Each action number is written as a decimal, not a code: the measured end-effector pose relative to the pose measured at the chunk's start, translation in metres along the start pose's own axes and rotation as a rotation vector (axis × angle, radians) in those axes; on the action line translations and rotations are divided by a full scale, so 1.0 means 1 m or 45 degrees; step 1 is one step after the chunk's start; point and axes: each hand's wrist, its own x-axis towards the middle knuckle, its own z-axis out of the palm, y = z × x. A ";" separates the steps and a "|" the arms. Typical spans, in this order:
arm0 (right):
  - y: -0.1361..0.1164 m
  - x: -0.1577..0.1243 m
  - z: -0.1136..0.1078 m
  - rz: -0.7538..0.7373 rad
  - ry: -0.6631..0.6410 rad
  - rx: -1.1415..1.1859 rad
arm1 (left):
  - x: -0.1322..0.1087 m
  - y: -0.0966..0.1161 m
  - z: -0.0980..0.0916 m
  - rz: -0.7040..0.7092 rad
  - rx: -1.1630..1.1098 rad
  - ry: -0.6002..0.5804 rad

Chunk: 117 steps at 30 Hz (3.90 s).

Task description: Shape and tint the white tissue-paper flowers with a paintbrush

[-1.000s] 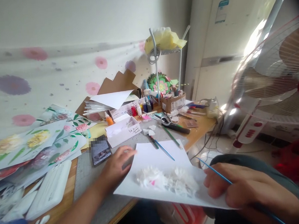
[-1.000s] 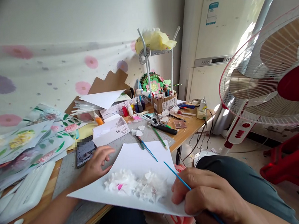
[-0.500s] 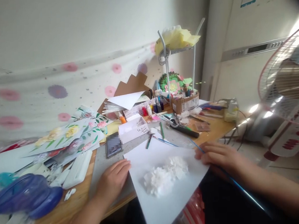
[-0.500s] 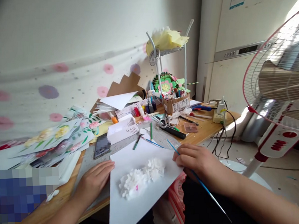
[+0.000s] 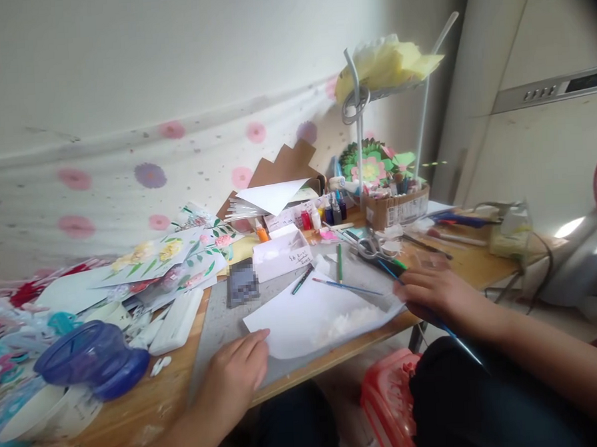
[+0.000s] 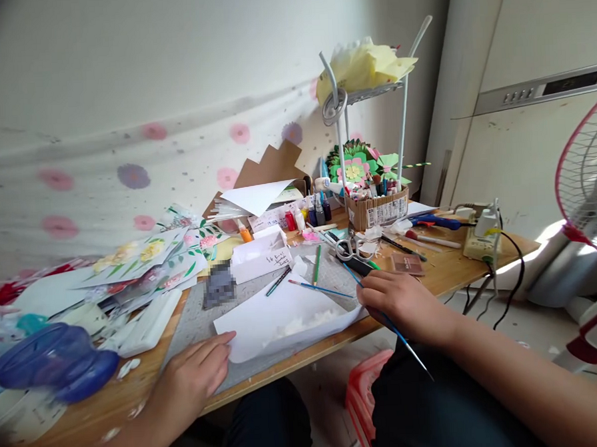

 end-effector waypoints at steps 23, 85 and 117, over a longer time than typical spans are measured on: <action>0.017 0.046 0.055 -0.339 -0.286 -0.308 | -0.033 -0.017 0.000 -0.119 0.067 -0.171; 0.011 0.030 0.059 0.536 -0.463 1.630 | 0.113 0.023 0.053 0.298 -0.948 -0.359; 0.003 0.038 0.054 0.746 -0.186 1.623 | 0.111 0.025 0.043 0.425 -0.969 -0.327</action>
